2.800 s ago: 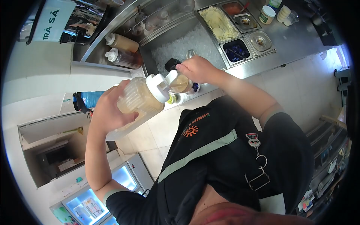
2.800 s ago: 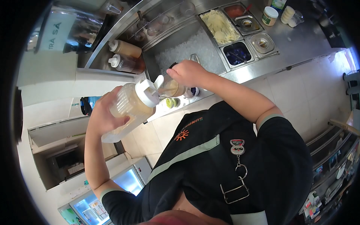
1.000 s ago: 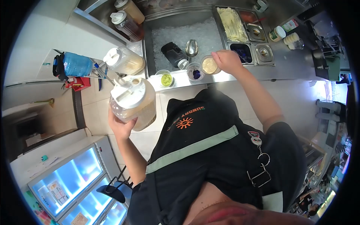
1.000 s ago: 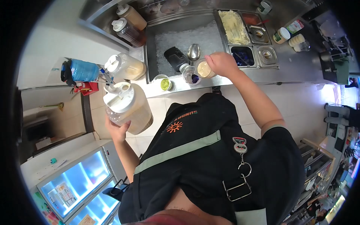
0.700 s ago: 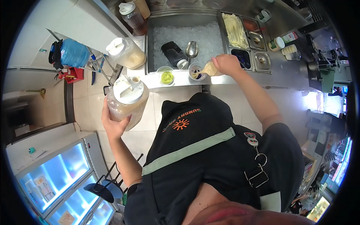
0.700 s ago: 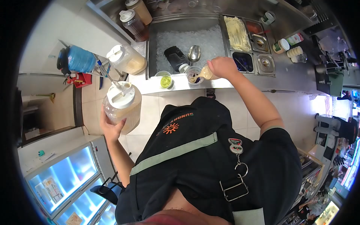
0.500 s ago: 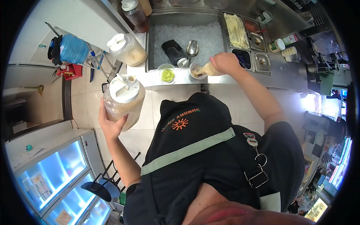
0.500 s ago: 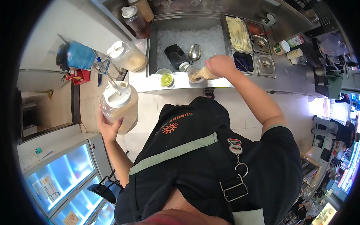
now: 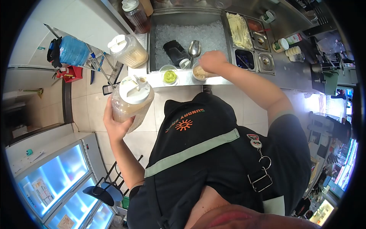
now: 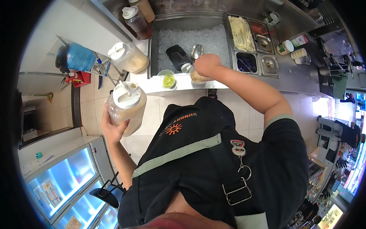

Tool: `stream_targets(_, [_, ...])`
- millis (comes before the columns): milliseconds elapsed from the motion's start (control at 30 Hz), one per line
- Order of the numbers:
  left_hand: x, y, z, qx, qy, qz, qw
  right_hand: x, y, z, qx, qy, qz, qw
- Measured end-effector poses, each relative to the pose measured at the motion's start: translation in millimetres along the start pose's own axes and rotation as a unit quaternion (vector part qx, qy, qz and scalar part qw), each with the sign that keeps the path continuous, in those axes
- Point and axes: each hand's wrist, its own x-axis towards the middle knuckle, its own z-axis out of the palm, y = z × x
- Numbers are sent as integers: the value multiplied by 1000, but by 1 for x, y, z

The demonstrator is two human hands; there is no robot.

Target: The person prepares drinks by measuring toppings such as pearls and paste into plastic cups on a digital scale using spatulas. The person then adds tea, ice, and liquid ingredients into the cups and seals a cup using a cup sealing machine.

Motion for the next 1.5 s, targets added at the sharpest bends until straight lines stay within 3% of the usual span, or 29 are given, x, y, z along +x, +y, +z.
stream_targets(167, [26, 18, 9, 46, -73, 45, 995, -22, 37, -5, 51, 15, 30, 998])
stream_targets(233, [42, 33, 15, 65, -97, 68, 991, -27, 61, 18, 162, 146, -2, 976])
stream_targets(267, [50, 42, 19, 86, -124, 91, 984, -31, 65, 19, 163, 148, -4, 976])
stream_targets(333, [65, 63, 28, 104, -150, 99, 978, -42, 68, 23, 371, 166, -3, 914])
stream_targets(367, [72, 74, 33, 120, -178, 106, 971, -46, 65, 23, 375, 169, -2, 912])
stream_targets(433, [85, 91, 45, 137, -193, 130, 963, -50, 55, 22, 497, 174, 0, 850])
stream_targets(567, [106, 129, 62, 184, -255, 141, 939, -62, 35, -12, 495, 189, -22, 848])
stream_targets(633, [112, 145, 66, 218, -280, 148, 923, -63, 30, -19, 428, 247, -95, 864])
stream_targets(733, [118, 168, 72, 282, -307, 155, 896, -57, 25, -17, 424, 287, -130, 849])
stream_targets(900, [126, 192, 79, 343, -328, 149, 868, -54, 24, -26, 430, 256, -131, 856])
stream_targets(967, [129, 201, 80, 380, -337, 98, 856, -50, 24, -24, 432, 259, -137, 853])
stream_targets(1067, [132, 203, 79, 403, -316, 138, 848, -45, 23, -24, 450, 267, -144, 840])
stream_targets(1500, [141, 218, 80, 405, -313, 106, 852, -25, 28, -19, 468, 263, -150, 830])
